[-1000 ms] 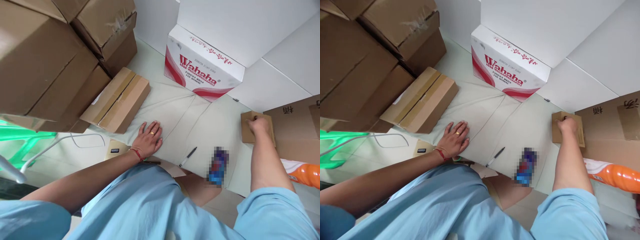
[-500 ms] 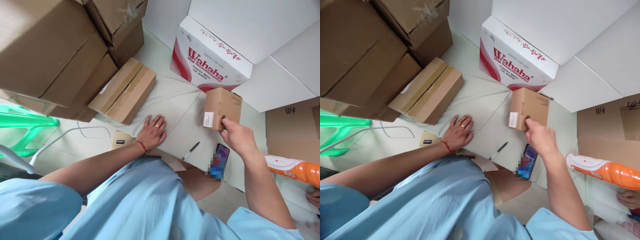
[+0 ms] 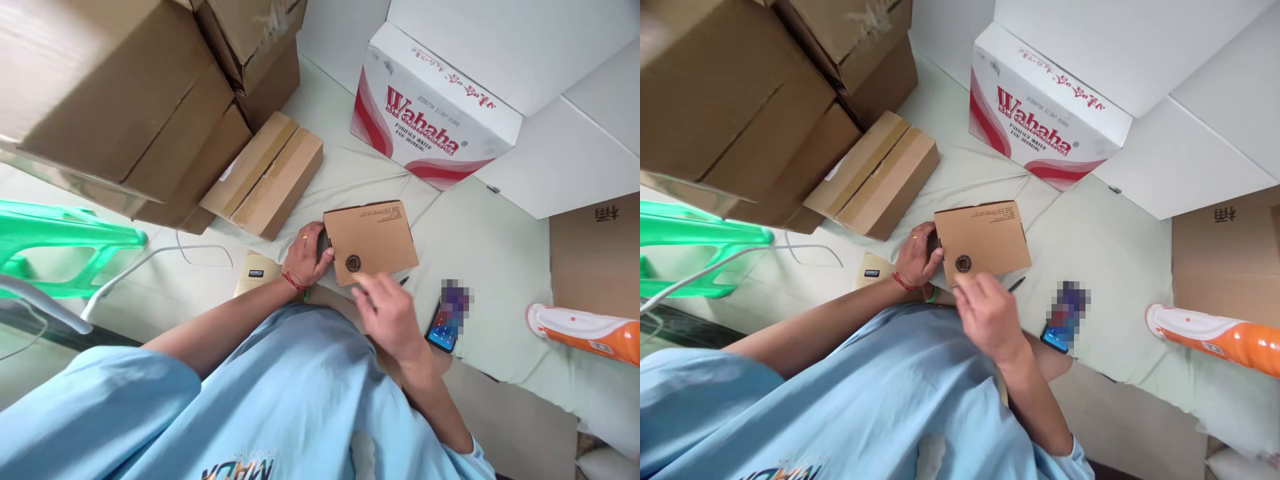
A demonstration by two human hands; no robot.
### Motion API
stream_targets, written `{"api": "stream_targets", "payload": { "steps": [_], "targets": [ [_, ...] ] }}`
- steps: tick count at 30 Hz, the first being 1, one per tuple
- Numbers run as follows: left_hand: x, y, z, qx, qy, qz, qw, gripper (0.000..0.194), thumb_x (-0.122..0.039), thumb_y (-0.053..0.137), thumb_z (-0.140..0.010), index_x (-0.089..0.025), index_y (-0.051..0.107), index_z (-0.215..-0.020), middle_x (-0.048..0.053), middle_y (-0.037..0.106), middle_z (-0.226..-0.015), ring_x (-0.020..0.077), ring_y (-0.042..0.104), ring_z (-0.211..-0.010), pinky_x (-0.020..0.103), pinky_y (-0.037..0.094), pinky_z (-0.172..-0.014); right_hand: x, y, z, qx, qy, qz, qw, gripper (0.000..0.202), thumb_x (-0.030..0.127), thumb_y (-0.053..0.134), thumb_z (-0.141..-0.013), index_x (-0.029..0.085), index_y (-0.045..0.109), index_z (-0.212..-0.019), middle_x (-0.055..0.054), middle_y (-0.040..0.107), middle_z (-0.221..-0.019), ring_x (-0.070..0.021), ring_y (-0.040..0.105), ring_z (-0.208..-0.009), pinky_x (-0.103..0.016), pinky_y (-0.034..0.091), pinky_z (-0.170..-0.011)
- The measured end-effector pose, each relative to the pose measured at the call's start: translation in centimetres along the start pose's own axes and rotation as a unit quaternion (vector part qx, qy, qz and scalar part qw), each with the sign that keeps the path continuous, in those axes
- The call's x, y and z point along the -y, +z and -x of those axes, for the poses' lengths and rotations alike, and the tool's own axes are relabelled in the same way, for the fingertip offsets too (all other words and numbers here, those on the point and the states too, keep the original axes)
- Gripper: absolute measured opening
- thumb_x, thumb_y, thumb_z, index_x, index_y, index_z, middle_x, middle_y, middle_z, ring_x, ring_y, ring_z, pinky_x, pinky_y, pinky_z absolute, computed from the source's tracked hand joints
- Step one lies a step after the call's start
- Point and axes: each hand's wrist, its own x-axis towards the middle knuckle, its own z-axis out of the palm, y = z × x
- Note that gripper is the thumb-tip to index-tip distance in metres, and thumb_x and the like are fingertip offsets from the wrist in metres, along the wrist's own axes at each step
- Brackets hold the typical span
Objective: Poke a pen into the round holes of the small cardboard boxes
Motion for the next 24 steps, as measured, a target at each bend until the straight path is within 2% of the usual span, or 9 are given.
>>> {"api": "stream_targets", "payload": {
  "steps": [2, 4, 5, 8, 11, 14, 19, 22, 24],
  "targets": [
    [-0.2, -0.1, 0.0, 0.026, -0.014, -0.002, 1.0, 0.073, -0.07, 0.035, -0.107, -0.012, 0.052, -0.149, 0.024, 0.064, -0.142, 0.0378, 0.06, -0.137, 0.057, 0.049, -0.117, -2.2, -0.5, 1.6, -0.117, 0.114, -0.006, 0.987, 0.024, 0.033, 0.054, -0.111, 0.021, 0.074, -0.109, -0.005, 0.071, -0.087, -0.018, 0.066, -0.077, -0.03, 0.052, -0.074],
    [-0.3, -0.1, 0.0, 0.047, -0.02, -0.006, 0.999, 0.078, -0.073, 0.033, -0.106, -0.011, 0.052, -0.149, 0.026, 0.064, -0.145, 0.0386, 0.059, -0.14, 0.058, 0.048, -0.12, -4.7, -0.6, 3.2, -0.159, 0.242, 0.027, 0.957, 0.031, 0.042, 0.053, -0.109, 0.02, 0.072, -0.098, -0.006, 0.07, -0.086, -0.0196, 0.065, -0.076, -0.032, 0.049, -0.074],
    [-0.3, -0.1, -0.1, 0.053, -0.021, -0.008, 0.998, 0.08, -0.074, 0.031, -0.106, -0.011, 0.053, -0.149, 0.026, 0.064, -0.146, 0.0387, 0.059, -0.141, 0.058, 0.047, -0.121, -5.9, -0.4, 4.0, -0.135, 0.298, 0.044, 0.944, 0.034, 0.045, 0.053, -0.107, 0.019, 0.072, -0.098, -0.007, 0.071, -0.087, -0.0213, 0.066, -0.078, -0.033, 0.048, -0.074],
    [-0.4, 0.0, -0.1, 0.062, -0.018, -0.013, 0.998, 0.083, -0.074, 0.026, -0.106, -0.008, 0.053, -0.149, 0.026, 0.065, -0.145, 0.0385, 0.059, -0.142, 0.058, 0.046, -0.123, -8.1, 0.6, 5.5, 0.007, 0.413, 0.077, 0.907, 0.042, 0.056, 0.056, -0.103, 0.017, 0.072, -0.107, -0.01, 0.075, -0.09, -0.0257, 0.068, -0.082, -0.034, 0.041, -0.072],
    [-0.2, 0.0, -0.1, 0.064, -0.014, -0.01, 0.998, 0.082, -0.07, 0.023, -0.109, -0.006, 0.054, -0.15, 0.027, 0.065, -0.146, 0.0378, 0.059, -0.144, 0.057, 0.045, -0.124, -8.2, 1.9, 5.5, 0.095, 0.451, 0.08, 0.884, 0.044, 0.06, 0.057, -0.102, 0.018, 0.072, -0.107, -0.011, 0.077, -0.091, -0.0262, 0.069, -0.083, -0.033, 0.037, -0.071],
    [0.0, 0.2, 0.0, 0.063, -0.019, -0.006, 0.998, 0.075, -0.061, 0.021, -0.111, -0.007, 0.054, -0.151, 0.026, 0.065, -0.148, 0.0352, 0.058, -0.146, 0.056, 0.045, -0.126, -8.0, 2.8, 4.7, 0.1, 0.467, 0.082, 0.875, 0.032, 0.049, 0.059, -0.101, 0.02, 0.073, -0.098, -0.012, 0.078, -0.09, -0.0259, 0.07, -0.085, -0.033, 0.036, -0.072],
    [0.0, 0.4, 0.0, 0.057, -0.029, 0.002, 0.998, 0.063, -0.046, 0.026, -0.112, -0.006, 0.056, -0.151, 0.025, 0.066, -0.149, 0.0335, 0.058, -0.146, 0.056, 0.044, -0.128, -9.0, 2.0, 4.9, 0.048, 0.491, 0.067, 0.867, 0.016, 0.032, 0.063, -0.089, 0.023, 0.065, -0.076, -0.008, 0.069, -0.07, -0.026, 0.066, -0.078, -0.033, 0.033, -0.069],
    [0.0, 0.5, 0.0, 0.056, -0.033, 0.01, 0.998, 0.059, -0.041, 0.032, -0.11, -0.007, 0.057, -0.151, 0.025, 0.066, -0.149, 0.0335, 0.059, -0.146, 0.056, 0.044, -0.128, -9.9, 0.6, 6.3, -0.019, 0.504, 0.034, 0.863, 0.016, 0.034, 0.064, -0.085, 0.025, 0.056, -0.073, -0.004, 0.062, -0.062, -0.0237, 0.061, -0.069, -0.032, 0.032, -0.066],
    [0.0, 0.6, 0.0, 0.057, -0.036, 0.017, 0.998, 0.057, -0.039, 0.036, -0.108, -0.008, 0.058, -0.151, 0.024, 0.067, -0.149, 0.0331, 0.059, -0.146, 0.056, 0.044, -0.129, -10.4, -0.2, 7.0, -0.073, 0.499, -0.01, 0.863, 0.018, 0.04, 0.06, -0.088, 0.026, 0.054, -0.079, -0.002, 0.062, -0.063, -0.0209, 0.057, -0.062, -0.031, 0.034, -0.062]
  ]
}}
